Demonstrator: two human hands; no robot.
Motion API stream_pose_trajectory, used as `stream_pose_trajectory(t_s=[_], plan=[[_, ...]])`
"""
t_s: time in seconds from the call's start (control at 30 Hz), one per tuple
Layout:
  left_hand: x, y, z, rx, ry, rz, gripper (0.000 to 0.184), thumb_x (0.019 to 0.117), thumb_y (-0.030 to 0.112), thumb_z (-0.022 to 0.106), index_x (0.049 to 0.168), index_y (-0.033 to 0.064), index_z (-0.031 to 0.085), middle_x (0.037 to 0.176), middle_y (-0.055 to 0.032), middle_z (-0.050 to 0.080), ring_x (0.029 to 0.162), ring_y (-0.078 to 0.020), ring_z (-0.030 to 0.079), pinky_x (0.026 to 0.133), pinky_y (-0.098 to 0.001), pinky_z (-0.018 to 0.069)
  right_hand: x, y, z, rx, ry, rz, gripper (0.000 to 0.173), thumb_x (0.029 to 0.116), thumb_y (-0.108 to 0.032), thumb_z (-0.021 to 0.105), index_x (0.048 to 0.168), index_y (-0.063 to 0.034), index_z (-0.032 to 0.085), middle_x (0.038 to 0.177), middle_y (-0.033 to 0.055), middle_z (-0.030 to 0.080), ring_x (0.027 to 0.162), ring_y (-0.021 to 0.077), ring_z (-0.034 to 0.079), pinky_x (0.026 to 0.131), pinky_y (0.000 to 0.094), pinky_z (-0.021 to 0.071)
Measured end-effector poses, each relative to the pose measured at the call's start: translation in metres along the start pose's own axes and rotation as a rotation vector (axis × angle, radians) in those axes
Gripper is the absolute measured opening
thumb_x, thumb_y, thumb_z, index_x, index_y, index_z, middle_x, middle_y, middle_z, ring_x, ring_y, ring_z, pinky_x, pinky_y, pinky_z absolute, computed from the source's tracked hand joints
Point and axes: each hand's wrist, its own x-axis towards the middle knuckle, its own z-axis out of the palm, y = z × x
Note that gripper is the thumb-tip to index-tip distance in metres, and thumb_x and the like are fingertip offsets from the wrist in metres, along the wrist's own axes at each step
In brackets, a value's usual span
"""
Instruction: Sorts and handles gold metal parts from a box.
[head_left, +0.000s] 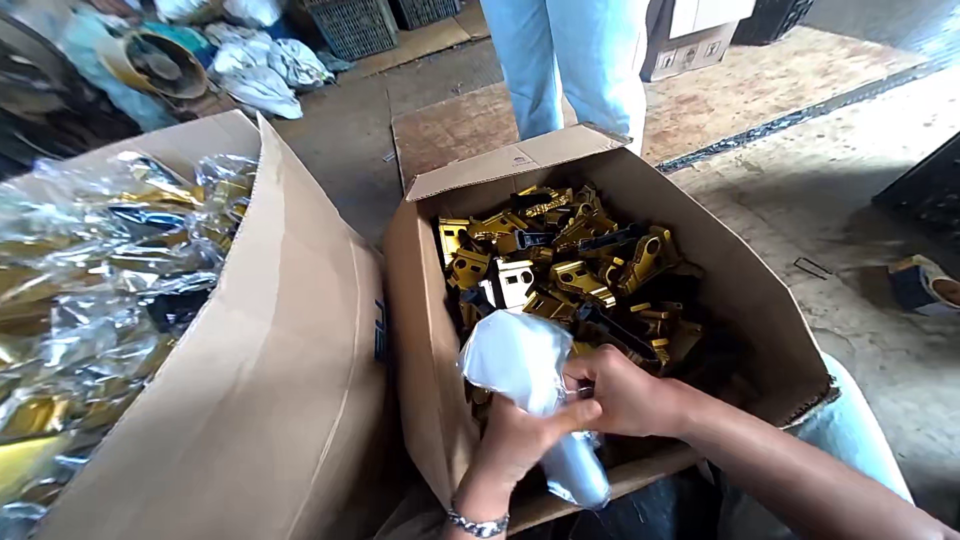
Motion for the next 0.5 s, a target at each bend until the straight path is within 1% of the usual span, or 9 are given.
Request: stream_pose_trajectory(t_s=[0.03,0.1,0.17,0.23,0.27,0.3,0.33,0.4,0.5], plan=[[0.002,-0.005,0.0,-0.016,0.01,0.015,0.051,0.0667,0.001,0.086,0.112,0.0,0.061,0.09,0.0054,0.07,0.086,-0.0022,0.068,0.082,-0.0232,0.059,0.003,0.002,-0.006,-0.084,-0.088,-0.051,0.035,0.0761,-0.021,0.086,0.071,0.0042,0.062,0.063,0.0037,0.057,0.059,0.0006,0.048,0.056,0.0174,0.0376],[0.01,-0.008,-0.007,0.046,0.077,0.106,0.042,0.0653,-0.005,0.081,0.101,0.0053,0.061,0.079,0.0103,0.065,0.076,0.0007,0.064,0.074,-0.0189,0.0566,0.011,0.011,-0.028,-0.1,-0.131,-0.017,0.038,0.0799,-0.028,0.085,0.072,0.0013,0.061,0.063,-0.0011,0.054,0.058,-0.0014,0.047,0.054,0.0168,0.0376],[0.015,-0.011,-0.018,0.241,0.19,0.231,0.041,0.0639,-0.003,0.081,0.1,-0.0029,0.062,0.083,0.005,0.068,0.079,0.0014,0.066,0.077,-0.0176,0.0571,0.028,0.023,-0.056,-0.06,-0.036,0.167,0.028,0.086,-0.021,0.08,0.086,0.0015,0.064,0.072,-0.0004,0.062,0.062,0.0018,0.057,0.061,0.0205,0.0502],[0.02,-0.015,-0.025,0.385,0.263,0.292,0.045,0.0666,0.002,0.082,0.106,-0.0112,0.063,0.091,-0.0048,0.072,0.087,-0.0026,0.069,0.084,-0.021,0.0581,0.057,0.049,-0.076,-0.179,0.071,0.354,0.031,0.0934,-0.023,0.076,0.107,0.0037,0.066,0.096,0.0121,0.069,0.082,0.0163,0.067,0.078,0.0334,0.0575],[0.023,-0.017,-0.028,0.403,0.287,0.282,0.046,0.0701,0.004,0.082,0.109,-0.0117,0.062,0.095,-0.0071,0.073,0.091,-0.005,0.07,0.087,-0.0232,0.0582,0.072,0.065,-0.081,-0.309,0.083,0.445,0.039,0.096,-0.028,0.074,0.119,0.0031,0.066,0.117,0.0202,0.067,0.104,0.0287,0.066,0.093,0.0449,0.0537],[0.025,-0.017,-0.03,0.392,0.313,0.265,0.049,0.0724,0.006,0.083,0.112,-0.0127,0.061,0.098,-0.0087,0.073,0.094,-0.0067,0.07,0.089,-0.0247,0.058,0.085,0.081,-0.08,-0.434,0.052,0.549,0.048,0.0987,-0.034,0.069,0.132,0.0,0.063,0.14,0.0256,0.056,0.128,0.041,0.054,0.106,0.0571,0.0437],[0.027,-0.017,-0.029,0.368,0.341,0.262,0.051,0.0736,0.006,0.083,0.114,-0.0136,0.059,0.099,-0.0094,0.073,0.094,-0.007,0.07,0.089,-0.0247,0.0582,0.095,0.095,-0.076,-0.542,0.001,0.644,0.054,0.101,-0.038,0.064,0.144,-0.0057,0.057,0.156,0.0274,0.039,0.143,0.049,0.036,0.112,0.0667,0.0332],[0.028,-0.012,-0.025,0.363,0.399,0.268,0.056,0.0749,0.008,0.084,0.117,-0.0155,0.057,0.101,-0.0104,0.072,0.093,-0.0047,0.069,0.087,-0.0226,0.058,0.102,0.109,-0.057,-0.663,-0.017,0.739,0.054,0.1007,-0.031,0.062,0.151,-0.0135,0.051,0.165,0.0252,0.024,0.15,0.053,0.018,0.11,0.075,0.0245],[0.026,-0.009,-0.022,0.491,0.453,0.321,0.061,0.0742,0.012,0.087,0.118,-0.0192,0.057,0.104,-0.0164,0.071,0.097,-0.0035,0.068,0.09,-0.0195,0.0545,0.105,0.107,-0.042,-0.624,-0.05,0.722,0.058,0.0933,-0.01,0.071,0.149,-0.0087,0.053,0.166,0.0232,0.022,0.149,0.0545,0.016,0.109,0.074,0.0283]])
